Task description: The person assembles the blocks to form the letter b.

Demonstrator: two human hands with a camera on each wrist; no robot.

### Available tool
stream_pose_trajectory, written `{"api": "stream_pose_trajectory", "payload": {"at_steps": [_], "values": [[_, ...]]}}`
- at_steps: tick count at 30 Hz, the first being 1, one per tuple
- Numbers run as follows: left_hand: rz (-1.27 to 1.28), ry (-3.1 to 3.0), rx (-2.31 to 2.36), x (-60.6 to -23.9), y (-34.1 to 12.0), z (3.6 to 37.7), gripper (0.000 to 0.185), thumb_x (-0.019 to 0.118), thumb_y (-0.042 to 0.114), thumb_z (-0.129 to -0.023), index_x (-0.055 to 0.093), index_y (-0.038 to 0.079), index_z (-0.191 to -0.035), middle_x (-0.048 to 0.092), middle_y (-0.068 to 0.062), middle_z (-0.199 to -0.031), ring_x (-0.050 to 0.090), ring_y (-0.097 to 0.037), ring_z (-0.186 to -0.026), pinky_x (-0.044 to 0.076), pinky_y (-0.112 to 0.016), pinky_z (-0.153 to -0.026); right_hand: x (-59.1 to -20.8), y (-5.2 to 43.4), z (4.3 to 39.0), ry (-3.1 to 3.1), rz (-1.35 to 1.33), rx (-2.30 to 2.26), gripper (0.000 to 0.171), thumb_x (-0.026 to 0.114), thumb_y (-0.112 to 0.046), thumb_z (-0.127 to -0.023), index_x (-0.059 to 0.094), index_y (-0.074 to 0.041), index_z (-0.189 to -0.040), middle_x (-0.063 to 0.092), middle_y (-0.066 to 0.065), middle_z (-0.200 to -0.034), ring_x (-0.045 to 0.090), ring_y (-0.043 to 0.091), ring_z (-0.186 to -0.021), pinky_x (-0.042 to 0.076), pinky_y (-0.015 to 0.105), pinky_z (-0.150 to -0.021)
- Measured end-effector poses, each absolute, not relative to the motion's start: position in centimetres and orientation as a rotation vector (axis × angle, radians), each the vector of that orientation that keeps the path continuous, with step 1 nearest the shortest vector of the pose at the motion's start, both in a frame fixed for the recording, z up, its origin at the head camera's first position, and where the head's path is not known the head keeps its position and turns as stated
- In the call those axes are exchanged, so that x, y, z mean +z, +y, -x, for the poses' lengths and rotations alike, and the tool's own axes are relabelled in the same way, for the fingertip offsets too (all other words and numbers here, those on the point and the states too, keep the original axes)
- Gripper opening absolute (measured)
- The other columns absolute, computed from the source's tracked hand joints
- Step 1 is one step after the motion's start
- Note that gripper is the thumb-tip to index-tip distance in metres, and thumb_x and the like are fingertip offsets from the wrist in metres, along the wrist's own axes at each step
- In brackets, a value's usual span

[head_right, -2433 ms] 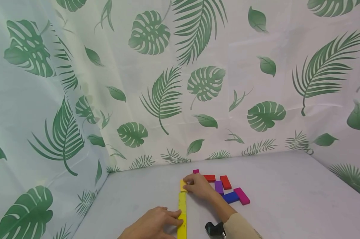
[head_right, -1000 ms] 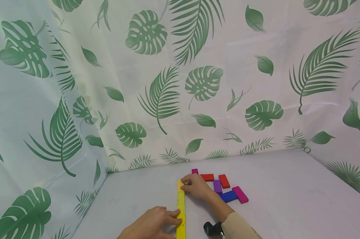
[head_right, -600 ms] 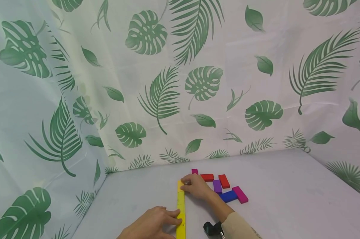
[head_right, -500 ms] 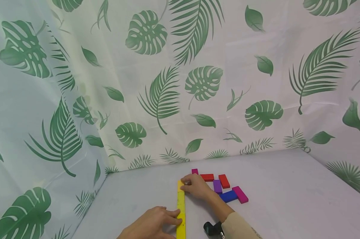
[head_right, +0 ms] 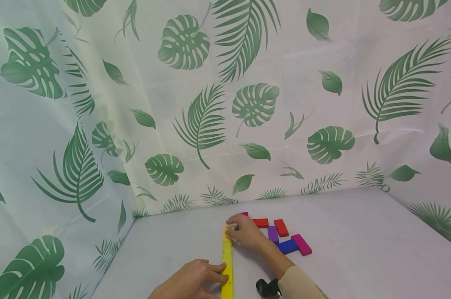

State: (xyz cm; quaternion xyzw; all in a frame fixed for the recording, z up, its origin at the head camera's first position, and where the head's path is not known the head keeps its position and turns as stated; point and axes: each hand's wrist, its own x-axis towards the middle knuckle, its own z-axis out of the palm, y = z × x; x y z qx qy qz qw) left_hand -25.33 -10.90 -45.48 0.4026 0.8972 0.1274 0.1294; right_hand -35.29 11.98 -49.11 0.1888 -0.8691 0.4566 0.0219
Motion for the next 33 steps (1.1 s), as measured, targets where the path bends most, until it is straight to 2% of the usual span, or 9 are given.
{"api": "stream_pose_trajectory", "payload": {"at_steps": [4,8,11,15,21,24,28,33], "values": [[-1.207,2.623,0.356,-45.6,-11.0,25.4,0.049,0.076,0.058,-0.088,0.073,0.034,-0.131,0.066,0.01,-0.141,0.064,0.002,-0.109,0.052,-0.023,-0.087,-48.6,12.1,35.5,-2.671,-0.569,1.282,0.037,0.078,-0.023,-0.095,0.073,-0.011,-0.129,0.069,0.004,-0.13,0.057,0.013,-0.09,0.053,0.02,-0.072],[-1.245,2.627,0.35,-45.7,-11.1,25.4,0.05,0.076,0.058,-0.089,0.073,0.033,-0.131,0.066,0.008,-0.141,0.064,0.002,-0.107,0.051,-0.02,-0.084,-48.4,12.5,35.7,-2.662,-0.525,1.231,0.038,0.078,-0.02,-0.094,0.072,-0.012,-0.131,0.068,0.008,-0.127,0.053,0.016,-0.088,0.049,0.023,-0.07],[-1.231,2.629,0.357,-45.6,-11.0,25.4,0.05,0.077,0.059,-0.088,0.073,0.033,-0.131,0.065,0.009,-0.141,0.064,0.002,-0.108,0.052,-0.021,-0.086,-48.4,12.9,35.9,-2.666,-0.481,1.198,0.039,0.078,-0.019,-0.093,0.072,-0.016,-0.131,0.068,0.008,-0.131,0.055,0.021,-0.098,0.053,0.029,-0.081],[-1.201,2.632,0.355,-45.6,-11.0,25.4,0.051,0.077,0.059,-0.087,0.073,0.034,-0.131,0.065,0.011,-0.141,0.064,0.002,-0.109,0.053,-0.023,-0.089,-48.7,13.4,36.3,-2.677,-0.435,1.102,0.041,0.079,-0.022,-0.093,0.071,-0.018,-0.133,0.065,0.007,-0.138,0.054,0.028,-0.117,0.055,0.046,-0.096],[-1.188,2.629,0.345,-45.5,-10.9,25.3,0.051,0.078,0.059,-0.086,0.073,0.035,-0.131,0.064,0.011,-0.142,0.064,0.001,-0.113,0.054,-0.026,-0.092,-48.9,14.2,36.3,-2.737,-0.398,0.94,0.055,0.083,-0.027,-0.089,0.066,-0.012,-0.139,0.061,0.013,-0.144,0.045,0.04,-0.134,0.04,0.064,-0.105],[-1.179,2.63,0.347,-45.4,-10.9,25.3,0.051,0.078,0.06,-0.086,0.072,0.036,-0.131,0.064,0.012,-0.142,0.064,0.001,-0.114,0.054,-0.026,-0.093,-49.0,14.5,36.2,-2.782,-0.37,0.903,0.061,0.084,-0.028,-0.088,0.063,-0.012,-0.143,0.057,0.015,-0.149,0.04,0.044,-0.139,0.033,0.071,-0.109],[-1.17,2.632,0.354,-45.4,-10.9,25.3,0.052,0.078,0.06,-0.085,0.072,0.036,-0.131,0.064,0.012,-0.142,0.064,0.001,-0.115,0.054,-0.026,-0.093,-49.0,14.6,36.0,-2.811,-0.359,0.877,0.063,0.082,-0.027,-0.089,0.059,-0.013,-0.146,0.054,0.016,-0.152,0.035,0.046,-0.143,0.025,0.075,-0.112],[-1.147,2.633,0.36,-45.4,-10.8,25.3,0.052,0.079,0.06,-0.085,0.072,0.036,-0.131,0.064,0.013,-0.142,0.064,0.0,-0.117,0.054,-0.028,-0.095,-49.0,14.6,35.9,-2.859,-0.356,0.811,0.067,0.08,-0.027,-0.091,0.055,-0.012,-0.151,0.051,0.017,-0.156,0.033,0.046,-0.146,0.022,0.074,-0.115]]}}
